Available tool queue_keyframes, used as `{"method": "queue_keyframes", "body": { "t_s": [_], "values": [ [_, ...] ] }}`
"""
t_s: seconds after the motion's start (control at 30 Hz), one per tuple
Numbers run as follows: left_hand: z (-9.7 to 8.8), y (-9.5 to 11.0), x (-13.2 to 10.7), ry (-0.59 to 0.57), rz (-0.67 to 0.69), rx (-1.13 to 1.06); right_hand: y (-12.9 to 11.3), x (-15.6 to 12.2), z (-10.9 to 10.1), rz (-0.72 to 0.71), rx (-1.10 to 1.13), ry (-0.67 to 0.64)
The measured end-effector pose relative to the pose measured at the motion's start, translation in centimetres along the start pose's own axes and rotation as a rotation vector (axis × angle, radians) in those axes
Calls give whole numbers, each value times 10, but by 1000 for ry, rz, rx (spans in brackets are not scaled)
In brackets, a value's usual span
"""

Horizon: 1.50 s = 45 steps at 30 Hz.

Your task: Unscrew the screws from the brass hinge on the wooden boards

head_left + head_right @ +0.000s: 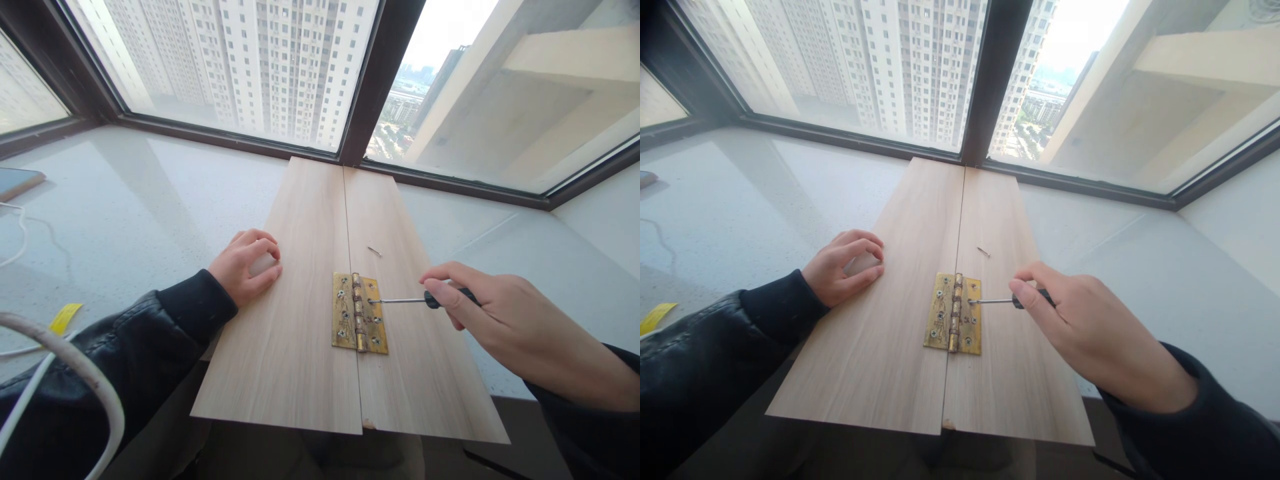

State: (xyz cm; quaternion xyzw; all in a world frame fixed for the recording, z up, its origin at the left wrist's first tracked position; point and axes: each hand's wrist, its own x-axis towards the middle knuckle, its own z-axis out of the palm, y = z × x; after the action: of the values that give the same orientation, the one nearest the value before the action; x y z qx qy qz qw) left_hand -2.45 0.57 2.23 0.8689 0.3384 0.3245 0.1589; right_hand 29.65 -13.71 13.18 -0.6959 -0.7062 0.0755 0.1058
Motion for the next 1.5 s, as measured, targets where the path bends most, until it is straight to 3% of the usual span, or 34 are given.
{"method": "queue_keyframes", "body": {
  "t_s": [0.13, 0.53, 0.73, 0.97, 1.07, 1.23, 1.5],
  "values": [
    [0, 0, 0, 4, 1, 6, 1, -3, 0, -47, 85, -20],
    [0, 0, 0, -5, -11, 8, -7, -1, 3, 1, 87, 46],
    [-1, 1, 0, -4, 1, 21, -3, -1, 2, 3, 37, -66],
    [-1, 0, 0, 0, 1, 13, -8, -3, 12, -45, 89, -57],
    [-1, 1, 0, 2, -4, 14, -7, -2, 14, 9, 213, -105],
    [-1, 1, 0, 0, -7, 9, 2, 3, 20, 186, 440, -61],
    [0, 0, 0, 2, -9, 17, -18, 15, 45, 84, 136, -195]
  ]
}}
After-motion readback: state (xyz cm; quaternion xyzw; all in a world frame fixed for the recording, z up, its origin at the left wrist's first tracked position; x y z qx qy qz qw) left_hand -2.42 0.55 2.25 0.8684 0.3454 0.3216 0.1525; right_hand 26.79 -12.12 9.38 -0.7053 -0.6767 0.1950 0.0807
